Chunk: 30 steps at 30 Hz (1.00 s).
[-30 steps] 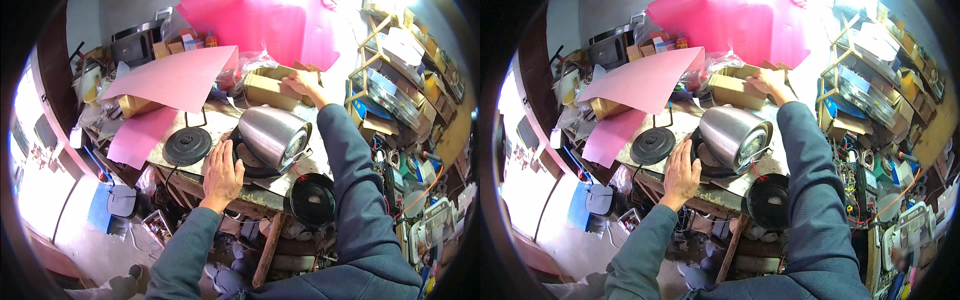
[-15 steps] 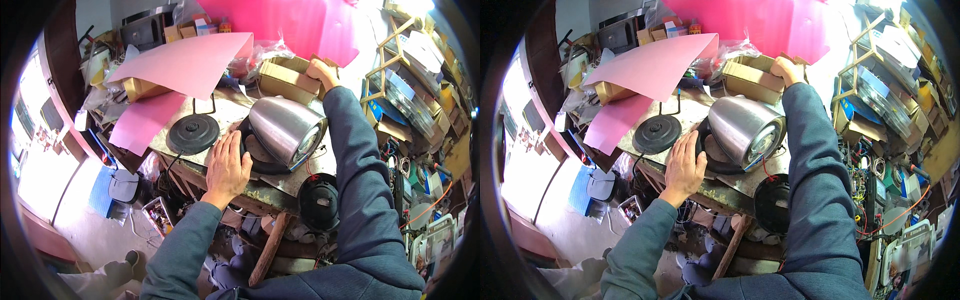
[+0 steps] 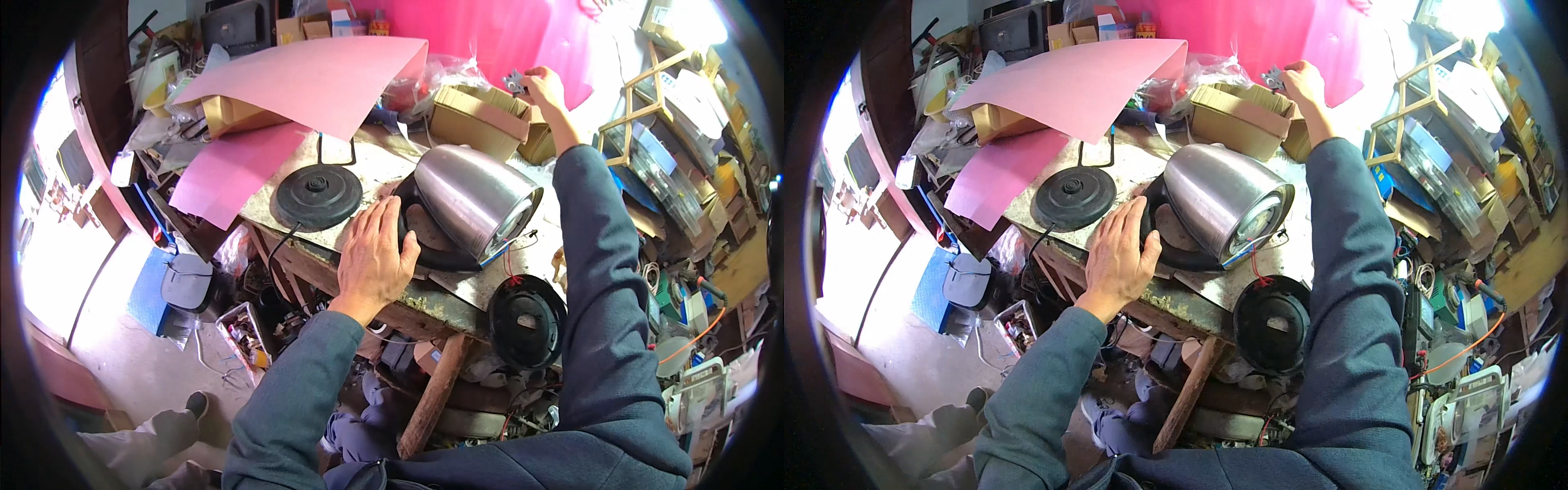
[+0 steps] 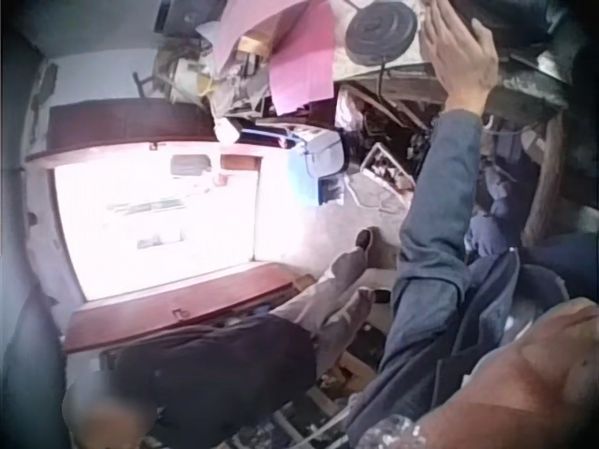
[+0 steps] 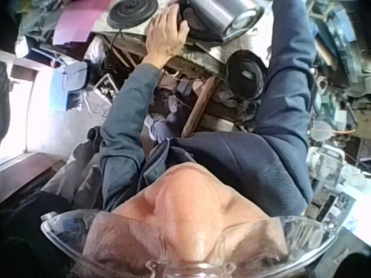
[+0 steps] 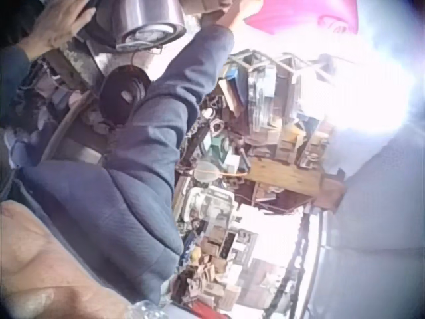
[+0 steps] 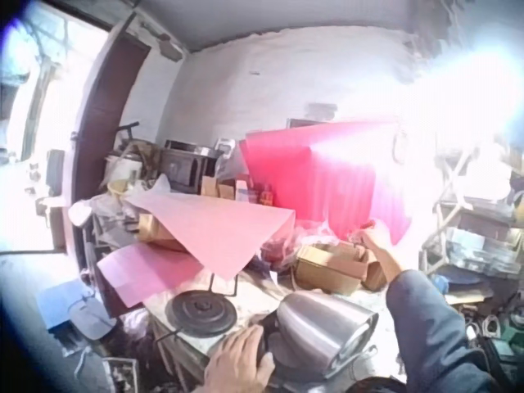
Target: The person disassembles a small electric kettle by removing the base and unscrewing the bottom cover. They then use a multimeter to test the internal heating element and wiring, checking continuity. The person reassembles the kettle by replacing the bottom cover and base.
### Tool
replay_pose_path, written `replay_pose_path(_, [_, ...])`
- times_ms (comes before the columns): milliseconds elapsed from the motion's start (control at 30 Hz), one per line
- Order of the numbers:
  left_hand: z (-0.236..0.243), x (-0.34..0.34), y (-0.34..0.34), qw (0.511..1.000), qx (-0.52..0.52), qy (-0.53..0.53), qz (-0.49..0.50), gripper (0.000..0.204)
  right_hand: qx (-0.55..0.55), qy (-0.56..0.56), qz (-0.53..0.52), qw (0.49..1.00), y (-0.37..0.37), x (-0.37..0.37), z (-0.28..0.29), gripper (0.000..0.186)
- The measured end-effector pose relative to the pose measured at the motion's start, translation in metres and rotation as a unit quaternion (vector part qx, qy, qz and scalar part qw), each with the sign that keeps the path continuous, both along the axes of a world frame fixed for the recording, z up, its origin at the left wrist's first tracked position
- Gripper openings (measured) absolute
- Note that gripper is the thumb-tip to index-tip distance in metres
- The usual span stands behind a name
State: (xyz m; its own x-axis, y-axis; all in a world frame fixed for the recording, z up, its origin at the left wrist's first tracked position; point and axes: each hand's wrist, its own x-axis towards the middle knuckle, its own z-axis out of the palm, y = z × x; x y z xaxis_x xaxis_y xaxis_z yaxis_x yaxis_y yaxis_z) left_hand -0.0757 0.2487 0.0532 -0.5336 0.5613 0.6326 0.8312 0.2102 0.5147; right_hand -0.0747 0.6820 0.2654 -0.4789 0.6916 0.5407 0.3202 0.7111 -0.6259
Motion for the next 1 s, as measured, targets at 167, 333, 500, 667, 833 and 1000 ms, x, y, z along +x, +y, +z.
replay_pose_path(167, [-0.003,0.000,0.004,1.000,0.011,-0.002,0.007,0.060,-0.179,-0.098,0.309,0.929,-0.108,0.028,0.040,0.033])
replay_pose_path(333, [0.004,0.001,-0.008,1.000,0.026,0.009,0.012,0.055,-0.078,-0.289,0.465,0.833,-0.244,-0.009,0.026,0.034])
replay_pose_path(500, [-0.005,0.001,-0.001,0.999,0.035,0.008,0.027,0.055,-0.087,-0.349,0.460,0.811,-0.345,-0.062,-0.043,0.029])
replay_pose_path(667, [-0.006,0.003,0.006,0.998,0.057,-0.002,0.020,0.056,-0.139,-0.292,0.355,0.877,-0.339,-0.103,-0.092,0.026])
replay_pose_path(833, [-0.009,-0.002,0.001,0.998,0.048,0.016,0.021,0.052,-0.171,-0.297,0.335,0.878,-0.326,-0.109,-0.110,0.027])
replay_pose_path(1000, [-0.011,0.000,0.002,0.998,0.050,0.037,0.023,0.049,-0.050,-0.337,0.332,0.880,-0.315,-0.105,-0.112,0.026])
